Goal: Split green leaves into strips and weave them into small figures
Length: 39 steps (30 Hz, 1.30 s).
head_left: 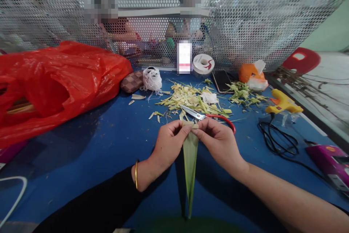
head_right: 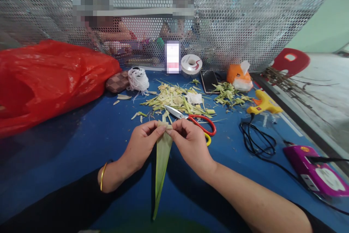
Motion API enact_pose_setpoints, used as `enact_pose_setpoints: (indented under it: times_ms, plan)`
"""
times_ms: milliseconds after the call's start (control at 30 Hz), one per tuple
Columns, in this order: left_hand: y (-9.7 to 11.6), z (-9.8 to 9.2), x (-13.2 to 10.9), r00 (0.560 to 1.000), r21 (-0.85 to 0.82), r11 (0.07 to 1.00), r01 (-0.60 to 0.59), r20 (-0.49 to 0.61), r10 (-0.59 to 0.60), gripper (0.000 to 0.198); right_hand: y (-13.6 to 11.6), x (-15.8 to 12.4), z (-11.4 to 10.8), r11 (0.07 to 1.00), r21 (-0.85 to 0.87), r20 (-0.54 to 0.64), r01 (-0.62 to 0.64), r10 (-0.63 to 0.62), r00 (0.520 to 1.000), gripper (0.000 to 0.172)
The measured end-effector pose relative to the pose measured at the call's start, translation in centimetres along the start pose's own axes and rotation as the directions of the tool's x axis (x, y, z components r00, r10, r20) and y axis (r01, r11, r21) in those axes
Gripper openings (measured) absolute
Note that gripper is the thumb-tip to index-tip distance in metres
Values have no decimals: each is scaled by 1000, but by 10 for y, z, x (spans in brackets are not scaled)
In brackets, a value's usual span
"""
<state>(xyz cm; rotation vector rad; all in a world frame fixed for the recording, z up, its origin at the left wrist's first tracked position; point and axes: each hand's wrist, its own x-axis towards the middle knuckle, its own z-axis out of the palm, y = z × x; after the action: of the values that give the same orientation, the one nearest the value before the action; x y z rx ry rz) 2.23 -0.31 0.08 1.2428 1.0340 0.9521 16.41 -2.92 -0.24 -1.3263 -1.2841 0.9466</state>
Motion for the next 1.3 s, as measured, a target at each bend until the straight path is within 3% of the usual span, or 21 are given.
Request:
enact_pose_setpoints:
  times_ms: [333, 533, 800, 933, 1100, 1167, 1300]
  plan:
    - [0, -1, 0, 1000, 17, 1000, 14, 1, -14, 29, 0, -4, -3, 973, -125, 3, 195, -196, 981, 12]
    - [-3, -2, 1, 997, 51, 999, -16, -73, 20, 26, 0, -2, 0, 998, -39, 33, 40, -39, 999, 13]
    - [-1, 0, 0, 1000, 47, 999, 12, 16, -13, 28, 0, 0, 1, 999, 47, -3, -26, 26, 1000, 18]
    - [-1, 0, -1, 1000, 91, 996, -23, 0, 23, 28, 0, -3, -1, 979, -149, -19, 140, -145, 989, 15]
    - [-1, -1, -1, 999, 155, 988, -5, -31, 10, 31, 1, -8, -4, 875, -327, 37, 357, -366, 930, 12]
    - [-1, -2, -1, 999, 181, 984, -2, -41, 10, 31, 1, -8, -3, 887, -311, 35, 340, -347, 937, 11]
    - [-2, -3, -1, 997, 193, 981, -6, -72, 20, 30, 0, -6, 0, 974, -171, 33, 149, -146, 989, 12]
